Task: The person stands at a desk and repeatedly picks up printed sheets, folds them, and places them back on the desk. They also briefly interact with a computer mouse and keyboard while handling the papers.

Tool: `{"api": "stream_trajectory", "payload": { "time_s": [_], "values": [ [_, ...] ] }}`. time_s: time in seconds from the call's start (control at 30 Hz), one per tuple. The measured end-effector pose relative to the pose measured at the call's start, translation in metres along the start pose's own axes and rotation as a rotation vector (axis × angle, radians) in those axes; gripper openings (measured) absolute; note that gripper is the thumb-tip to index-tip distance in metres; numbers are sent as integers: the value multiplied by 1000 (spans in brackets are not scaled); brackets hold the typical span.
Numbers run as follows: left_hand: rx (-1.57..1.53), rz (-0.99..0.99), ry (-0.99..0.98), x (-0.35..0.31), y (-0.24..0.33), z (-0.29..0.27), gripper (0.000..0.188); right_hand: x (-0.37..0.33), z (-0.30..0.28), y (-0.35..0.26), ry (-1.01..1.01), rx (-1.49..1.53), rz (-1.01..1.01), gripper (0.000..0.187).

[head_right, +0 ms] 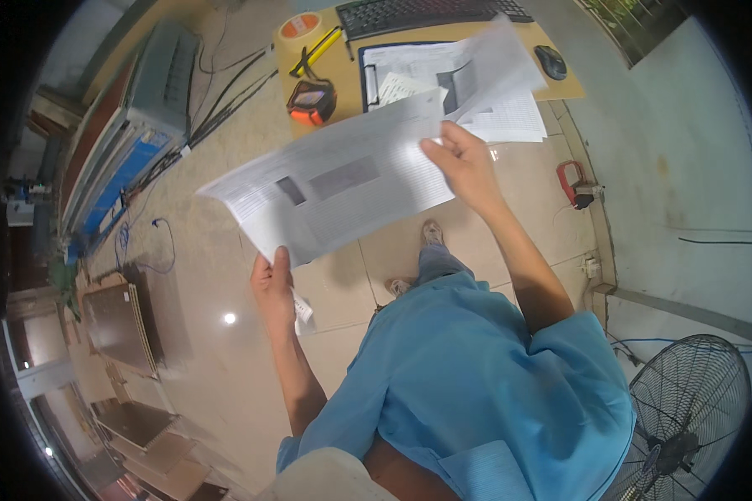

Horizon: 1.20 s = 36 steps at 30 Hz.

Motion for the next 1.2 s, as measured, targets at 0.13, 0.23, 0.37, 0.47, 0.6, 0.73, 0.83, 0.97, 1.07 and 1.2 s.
{"api": "stream_trajectory", "payload": {
  "time_s": [0.13,0.23,0.37,0.47,0.6,0.73,0.83,0.97,1.07,1.2],
  "values": [
    [-52,129,-165,34,22,76,27,0,-84,-1,279,-197,82,28],
    [-91,-31,-303,48,16,130,28,-2,-130,-4,461,-261,136,37],
    [-202,-33,-477,61,27,204,31,-12,-181,-23,658,-635,262,47],
    [-274,-74,-511,68,28,244,34,-18,-184,-72,896,-1091,-35,53],
    [-262,-85,-481,84,17,284,34,7,-138,-109,689,-1152,-459,48],
    [-236,-93,-435,89,17,294,36,69,-59,-88,172,-1051,-577,45],
    [146,47,-415,98,39,269,37,100,-25,-56,8,-1168,-586,48],
    [639,76,-451,132,66,228,36,114,-24,-33,32,-1247,-528,52],
    [857,186,-395,163,84,235,36,117,-22,-32,64,-1237,-543,52],
    [1056,242,-444,183,83,261,45,122,-17,-30,92,-1259,-523,51]
  ]
}}
Point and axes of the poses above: each hand's wrist, its own x-axis towards the middle knuckle, its own z-axis out of the palm, y = z × x, the point moved 9 cm from there along x, towards the middle knuckle, and after that the axes turned 15 degrees about z, right-handed, at the moved point
